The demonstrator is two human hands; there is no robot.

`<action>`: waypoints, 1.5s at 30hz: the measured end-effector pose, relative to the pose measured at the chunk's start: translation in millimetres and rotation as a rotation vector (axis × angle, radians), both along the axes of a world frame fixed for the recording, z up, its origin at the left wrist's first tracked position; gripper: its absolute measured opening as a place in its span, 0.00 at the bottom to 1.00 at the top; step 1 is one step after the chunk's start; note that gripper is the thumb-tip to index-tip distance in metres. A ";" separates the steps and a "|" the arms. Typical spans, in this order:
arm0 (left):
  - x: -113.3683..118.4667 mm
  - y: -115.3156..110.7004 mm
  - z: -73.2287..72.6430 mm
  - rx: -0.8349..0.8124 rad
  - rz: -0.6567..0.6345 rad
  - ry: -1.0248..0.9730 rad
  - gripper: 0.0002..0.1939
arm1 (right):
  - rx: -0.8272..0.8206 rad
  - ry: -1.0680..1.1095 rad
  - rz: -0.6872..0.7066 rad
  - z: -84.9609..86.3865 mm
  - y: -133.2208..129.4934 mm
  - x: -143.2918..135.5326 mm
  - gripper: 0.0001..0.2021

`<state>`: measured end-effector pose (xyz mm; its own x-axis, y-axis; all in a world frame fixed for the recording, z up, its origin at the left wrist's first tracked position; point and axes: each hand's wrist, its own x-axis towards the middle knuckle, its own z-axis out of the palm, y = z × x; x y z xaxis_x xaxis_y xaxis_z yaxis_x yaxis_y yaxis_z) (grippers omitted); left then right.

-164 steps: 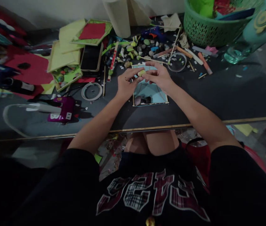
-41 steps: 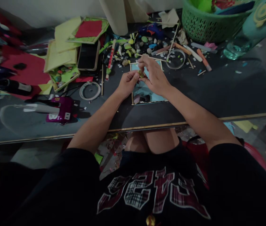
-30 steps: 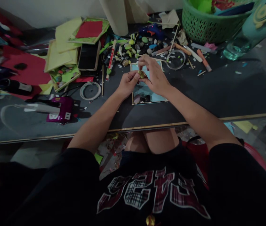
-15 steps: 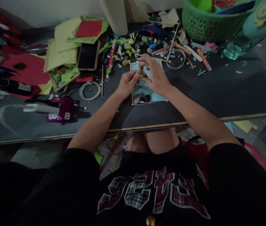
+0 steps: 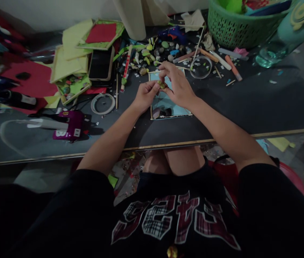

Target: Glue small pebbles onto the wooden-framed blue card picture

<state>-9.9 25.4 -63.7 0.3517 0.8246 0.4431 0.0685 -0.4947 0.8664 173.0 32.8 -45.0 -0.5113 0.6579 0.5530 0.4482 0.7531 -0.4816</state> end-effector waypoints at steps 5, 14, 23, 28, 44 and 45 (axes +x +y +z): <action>0.7 -1.3 1.3 -0.012 -0.004 -0.019 0.30 | -0.031 0.005 -0.055 0.3 -1.4 -0.1 0.30; 2.5 -1.8 1.8 -0.005 0.020 -0.007 0.32 | -0.024 -0.003 -0.051 4.6 -3.5 0.5 0.28; 2.6 -0.5 1.0 -0.001 0.017 -0.012 0.32 | -0.033 0.009 -0.032 0.7 -1.7 0.0 0.27; 2.5 -1.8 2.5 -0.005 -0.006 -0.035 0.31 | -0.054 -0.012 -0.025 2.3 -4.2 -1.0 0.24; 2.3 -3.5 3.6 -0.021 -0.016 0.001 0.31 | 0.082 -0.040 0.033 6.3 -0.6 3.5 0.29; 2.0 -3.6 3.5 -0.016 -0.001 0.005 0.31 | 0.068 -0.038 0.046 7.4 0.0 5.5 0.31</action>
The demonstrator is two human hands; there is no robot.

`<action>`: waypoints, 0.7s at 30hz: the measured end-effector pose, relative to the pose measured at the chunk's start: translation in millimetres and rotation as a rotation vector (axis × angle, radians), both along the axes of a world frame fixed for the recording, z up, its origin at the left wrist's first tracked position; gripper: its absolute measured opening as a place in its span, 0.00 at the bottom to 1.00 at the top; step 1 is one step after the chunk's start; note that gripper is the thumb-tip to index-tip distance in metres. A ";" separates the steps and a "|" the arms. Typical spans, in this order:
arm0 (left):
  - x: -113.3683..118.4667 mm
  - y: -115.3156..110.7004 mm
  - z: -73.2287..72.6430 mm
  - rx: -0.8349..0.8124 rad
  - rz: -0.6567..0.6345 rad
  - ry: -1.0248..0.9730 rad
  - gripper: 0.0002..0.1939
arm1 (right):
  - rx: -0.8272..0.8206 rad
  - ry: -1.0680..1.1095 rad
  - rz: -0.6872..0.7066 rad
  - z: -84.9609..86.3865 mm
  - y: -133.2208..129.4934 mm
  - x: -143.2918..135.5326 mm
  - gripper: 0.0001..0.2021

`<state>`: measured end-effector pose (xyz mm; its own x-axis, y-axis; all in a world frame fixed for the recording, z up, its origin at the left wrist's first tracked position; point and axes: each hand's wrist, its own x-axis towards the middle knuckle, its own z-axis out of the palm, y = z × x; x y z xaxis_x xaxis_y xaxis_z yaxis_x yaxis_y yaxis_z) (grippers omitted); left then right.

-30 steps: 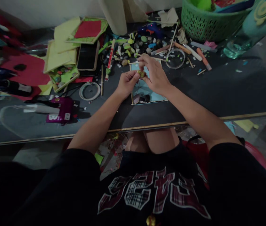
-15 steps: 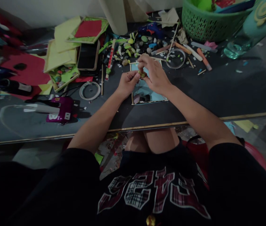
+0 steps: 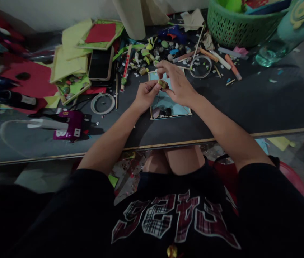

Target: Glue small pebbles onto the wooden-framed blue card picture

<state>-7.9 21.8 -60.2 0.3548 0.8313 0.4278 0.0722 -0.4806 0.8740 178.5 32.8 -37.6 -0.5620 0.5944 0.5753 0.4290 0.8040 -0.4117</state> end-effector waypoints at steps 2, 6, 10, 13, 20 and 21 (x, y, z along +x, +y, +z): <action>-1.3 1.0 -1.6 0.021 0.047 0.024 0.30 | -0.041 0.000 0.004 2.8 0.6 4.3 0.32; -5.6 5.3 -7.9 0.107 0.149 0.105 0.29 | -0.140 0.023 -0.012 7.7 0.5 8.9 0.30; -6.4 5.2 -10.2 0.169 0.162 0.185 0.29 | -0.190 0.064 -0.029 7.7 0.3 6.7 0.27; -5.0 3.2 -8.8 0.187 0.149 0.219 0.30 | -0.190 0.086 -0.037 4.7 -0.3 4.7 0.24; -5.9 5.8 -13.2 0.189 0.149 0.212 0.30 | -0.183 0.045 -0.032 -2.5 -0.8 2.8 0.18; -6.4 6.4 -14.3 0.182 0.140 0.207 0.30 | -0.173 0.031 -0.022 -3.0 -0.9 2.4 0.18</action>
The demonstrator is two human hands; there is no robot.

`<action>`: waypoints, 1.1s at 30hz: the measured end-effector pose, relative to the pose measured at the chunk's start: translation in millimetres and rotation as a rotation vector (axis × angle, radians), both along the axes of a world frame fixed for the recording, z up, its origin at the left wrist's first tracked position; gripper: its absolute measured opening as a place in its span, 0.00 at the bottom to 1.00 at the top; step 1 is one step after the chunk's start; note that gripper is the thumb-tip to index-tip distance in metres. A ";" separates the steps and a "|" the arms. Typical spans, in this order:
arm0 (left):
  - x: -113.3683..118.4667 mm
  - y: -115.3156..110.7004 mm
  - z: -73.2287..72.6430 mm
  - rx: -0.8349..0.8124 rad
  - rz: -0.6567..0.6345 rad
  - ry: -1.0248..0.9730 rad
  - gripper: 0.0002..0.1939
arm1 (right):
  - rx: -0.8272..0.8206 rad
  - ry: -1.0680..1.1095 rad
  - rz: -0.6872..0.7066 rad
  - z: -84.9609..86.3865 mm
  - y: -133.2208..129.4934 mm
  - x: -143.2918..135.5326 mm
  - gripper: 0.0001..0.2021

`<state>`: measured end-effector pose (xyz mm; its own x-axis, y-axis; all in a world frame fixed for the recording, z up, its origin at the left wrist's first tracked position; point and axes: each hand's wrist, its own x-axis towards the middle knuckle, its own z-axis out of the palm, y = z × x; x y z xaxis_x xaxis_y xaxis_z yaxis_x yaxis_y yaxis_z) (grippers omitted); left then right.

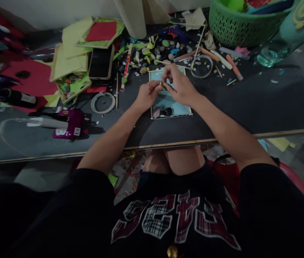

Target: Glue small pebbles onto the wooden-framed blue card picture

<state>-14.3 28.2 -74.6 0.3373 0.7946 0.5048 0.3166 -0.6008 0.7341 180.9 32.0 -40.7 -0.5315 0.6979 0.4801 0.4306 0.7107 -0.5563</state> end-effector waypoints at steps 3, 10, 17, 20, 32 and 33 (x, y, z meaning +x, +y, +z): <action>-1.2 0.7 -2.2 -0.039 -0.027 -0.024 0.30 | 0.033 -0.056 0.016 -0.9 -0.7 -1.4 0.16; -0.5 0.9 0.0 -0.096 -0.061 -0.030 0.33 | 0.183 -0.099 0.046 -2.2 -1.0 -5.9 0.07; 1.2 4.2 -2.5 -0.056 -0.056 -0.063 0.32 | 0.103 -0.049 0.033 -9.6 0.9 -10.6 0.08; 1.6 5.8 -5.5 -0.032 -0.067 -0.074 0.31 | 0.173 -0.033 0.026 -11.3 1.6 -12.4 0.08; 1.6 5.0 3.4 -0.065 -0.103 -0.127 0.31 | 0.084 0.166 -0.011 -7.9 1.1 -6.4 0.20; 1.7 4.6 3.2 -0.065 -0.104 -0.126 0.31 | 0.074 0.176 -0.017 -7.5 1.0 -6.1 0.20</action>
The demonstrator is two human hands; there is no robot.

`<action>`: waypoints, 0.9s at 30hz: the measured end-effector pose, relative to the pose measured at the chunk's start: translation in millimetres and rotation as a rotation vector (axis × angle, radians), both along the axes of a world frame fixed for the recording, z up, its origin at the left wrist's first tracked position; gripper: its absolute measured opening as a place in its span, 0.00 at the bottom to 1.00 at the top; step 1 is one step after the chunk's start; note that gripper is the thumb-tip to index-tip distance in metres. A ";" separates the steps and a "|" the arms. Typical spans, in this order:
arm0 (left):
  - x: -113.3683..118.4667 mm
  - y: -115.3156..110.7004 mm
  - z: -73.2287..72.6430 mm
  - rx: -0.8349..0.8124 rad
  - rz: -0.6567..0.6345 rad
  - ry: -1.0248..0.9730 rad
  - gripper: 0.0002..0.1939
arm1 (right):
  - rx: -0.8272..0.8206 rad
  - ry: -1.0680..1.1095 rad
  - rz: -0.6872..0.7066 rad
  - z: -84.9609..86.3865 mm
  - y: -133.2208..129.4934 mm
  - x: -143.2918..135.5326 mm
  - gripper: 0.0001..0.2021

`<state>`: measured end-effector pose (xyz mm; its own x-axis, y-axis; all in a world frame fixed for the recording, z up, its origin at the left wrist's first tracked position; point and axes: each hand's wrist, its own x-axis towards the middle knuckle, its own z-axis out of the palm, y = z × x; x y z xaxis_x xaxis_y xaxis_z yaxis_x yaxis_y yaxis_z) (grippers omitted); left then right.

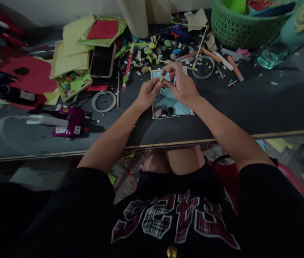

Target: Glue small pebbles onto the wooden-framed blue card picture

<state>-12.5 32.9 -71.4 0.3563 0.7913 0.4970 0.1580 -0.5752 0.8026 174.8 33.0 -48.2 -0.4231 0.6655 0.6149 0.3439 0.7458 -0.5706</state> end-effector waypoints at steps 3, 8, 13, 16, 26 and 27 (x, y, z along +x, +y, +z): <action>-0.3 -1.3 0.3 -0.002 -0.015 0.007 0.31 | -0.044 0.042 -0.003 2.7 -0.9 -0.2 0.21; -0.8 -2.3 2.0 -0.030 -0.014 0.033 0.31 | -0.123 0.072 -0.013 8.2 -3.5 -0.8 0.21; -1.5 -3.4 1.8 -0.057 -0.011 0.022 0.31 | -0.073 -0.009 0.068 4.0 -2.2 1.1 0.17; -2.8 -3.8 1.7 -0.057 -0.017 0.017 0.29 | -0.053 -0.099 0.074 2.9 -3.5 2.7 0.16; -1.3 -1.8 -0.5 -0.083 -0.027 0.016 0.30 | 0.279 -0.312 -0.038 1.6 -2.1 -2.2 0.06; -0.9 -1.8 -0.4 -0.090 -0.025 0.009 0.30 | 0.282 -0.314 -0.039 1.1 -1.2 -3.0 0.06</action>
<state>-13.4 31.0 -71.8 0.3803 0.8233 0.4213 0.1519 -0.5049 0.8497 171.8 31.8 -47.1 -0.5967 0.5091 0.6203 0.5000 0.8405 -0.2089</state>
